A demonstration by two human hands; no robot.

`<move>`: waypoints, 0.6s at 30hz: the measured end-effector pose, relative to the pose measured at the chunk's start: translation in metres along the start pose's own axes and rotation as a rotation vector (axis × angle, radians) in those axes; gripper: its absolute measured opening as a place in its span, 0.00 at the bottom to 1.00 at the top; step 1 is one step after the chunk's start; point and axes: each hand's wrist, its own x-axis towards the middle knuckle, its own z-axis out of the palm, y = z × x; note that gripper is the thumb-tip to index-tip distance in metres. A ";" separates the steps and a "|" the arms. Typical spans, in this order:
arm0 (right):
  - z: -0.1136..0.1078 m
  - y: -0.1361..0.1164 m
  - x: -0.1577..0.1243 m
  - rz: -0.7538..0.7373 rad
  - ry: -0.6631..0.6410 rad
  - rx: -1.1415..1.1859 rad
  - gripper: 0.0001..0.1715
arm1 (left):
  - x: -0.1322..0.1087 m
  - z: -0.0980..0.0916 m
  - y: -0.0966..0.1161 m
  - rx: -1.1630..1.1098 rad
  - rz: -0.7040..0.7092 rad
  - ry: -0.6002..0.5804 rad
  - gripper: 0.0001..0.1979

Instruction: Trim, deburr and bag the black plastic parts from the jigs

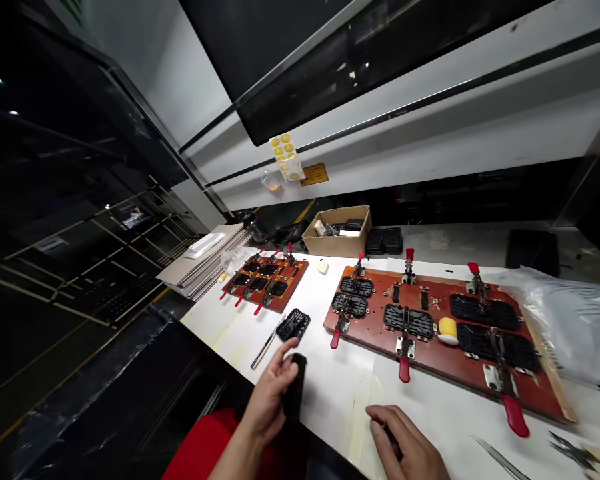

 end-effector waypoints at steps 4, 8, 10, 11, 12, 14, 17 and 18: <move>0.007 -0.027 0.010 -0.103 -0.014 -0.034 0.20 | -0.033 0.040 -0.054 -0.104 -0.161 -0.033 0.28; 0.013 -0.031 0.021 -0.206 -0.064 -0.118 0.13 | -0.044 0.058 -0.078 -0.181 -0.216 -0.023 0.19; 0.013 -0.027 0.026 -0.209 -0.123 -0.125 0.10 | -0.043 0.058 -0.084 -0.206 -0.224 -0.016 0.23; 0.013 -0.026 0.029 -0.201 -0.149 -0.119 0.10 | -0.042 0.057 -0.086 -0.227 -0.231 -0.013 0.27; 0.013 -0.025 0.032 -0.184 -0.165 -0.107 0.11 | -0.040 0.055 -0.088 -0.248 -0.234 -0.009 0.32; 0.013 -0.029 0.041 -0.112 -0.179 -0.059 0.14 | -0.039 0.050 -0.091 -0.268 -0.225 -0.014 0.41; 0.019 -0.047 0.073 0.052 -0.159 0.047 0.16 | -0.039 0.037 -0.088 -0.261 -0.184 -0.043 0.48; 0.024 -0.055 0.090 0.092 -0.149 0.074 0.17 | -0.040 0.030 -0.086 -0.274 -0.174 -0.040 0.49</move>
